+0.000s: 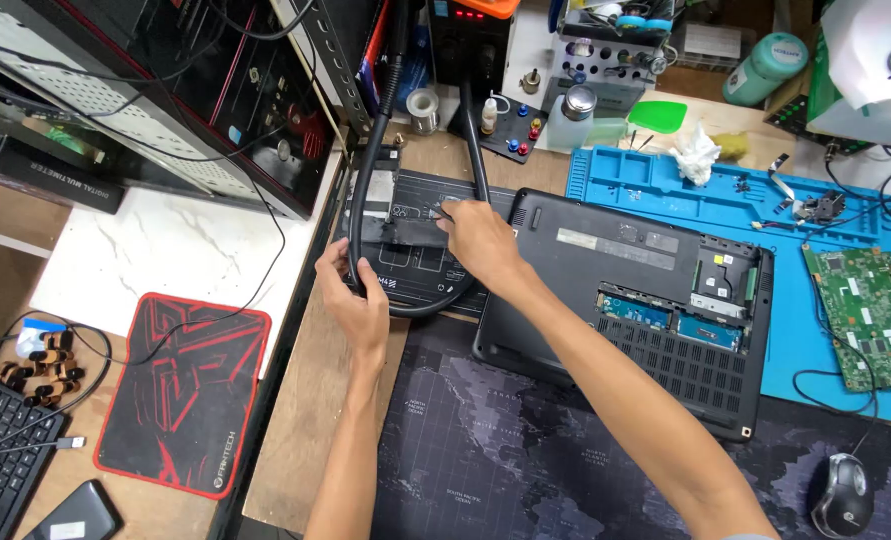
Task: Disassembling a laptop by removing screws and the back cover to access internal components.
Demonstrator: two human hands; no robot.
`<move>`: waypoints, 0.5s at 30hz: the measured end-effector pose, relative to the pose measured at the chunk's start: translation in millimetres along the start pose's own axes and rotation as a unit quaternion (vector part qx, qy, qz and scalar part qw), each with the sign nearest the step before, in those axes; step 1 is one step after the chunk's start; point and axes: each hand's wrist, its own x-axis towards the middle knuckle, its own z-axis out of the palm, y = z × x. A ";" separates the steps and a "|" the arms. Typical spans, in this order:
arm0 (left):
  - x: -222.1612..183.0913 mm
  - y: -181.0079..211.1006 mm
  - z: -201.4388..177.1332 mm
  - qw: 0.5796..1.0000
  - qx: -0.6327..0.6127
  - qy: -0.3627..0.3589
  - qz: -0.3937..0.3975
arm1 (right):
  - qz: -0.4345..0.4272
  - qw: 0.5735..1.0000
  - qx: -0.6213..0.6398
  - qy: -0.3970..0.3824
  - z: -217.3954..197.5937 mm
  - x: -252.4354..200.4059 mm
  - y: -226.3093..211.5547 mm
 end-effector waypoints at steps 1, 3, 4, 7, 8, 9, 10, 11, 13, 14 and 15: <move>0.3 -0.5 -0.5 1.000 0.000 0.000 0.000 | 0.000 1.000 0.000 0.000 -1.8 -5.6 -5.9; 1.7 -1.2 -0.3 1.000 0.008 -0.020 -0.011 | -0.062 0.996 -0.039 0.056 -6.6 -15.7 -17.4; 1.3 -5.9 1.1 1.000 0.006 -0.019 -0.010 | -0.063 0.996 -0.041 0.057 -8.4 -21.7 -19.2; -0.8 -12.4 1.5 0.998 0.042 -0.040 -0.005 | -0.080 0.994 -0.062 0.030 -9.6 -33.0 -23.4; -1.3 -9.0 1.0 0.998 0.035 -0.045 -0.012 | -0.082 0.994 -0.067 0.023 -8.3 -33.1 -22.6; 0.4 -5.4 2.7 0.998 0.027 -0.051 -0.016 | -0.082 0.994 -0.072 0.019 -8.5 -31.9 -21.1; 0.4 -6.0 2.5 0.998 0.027 -0.051 -0.015 | -0.083 0.994 -0.072 0.020 -6.9 -31.1 -20.7; 0.0 -6.3 2.5 0.998 0.025 -0.057 -0.022 | -0.086 0.993 -0.072 0.024 -5.6 -31.1 -20.0; -1.0 -7.1 2.7 0.997 0.022 -0.064 -0.028 | -0.088 0.993 -0.073 0.030 -0.6 -28.6 -16.9; -1.6 -7.7 2.9 0.996 0.027 -0.077 -0.024 | -0.093 0.992 -0.077 0.038 3.2 -26.1 -14.6; -2.1 -8.3 2.7 0.995 0.032 -0.089 -0.020 | -0.098 0.991 -0.082 0.048 7.2 -23.8 -12.5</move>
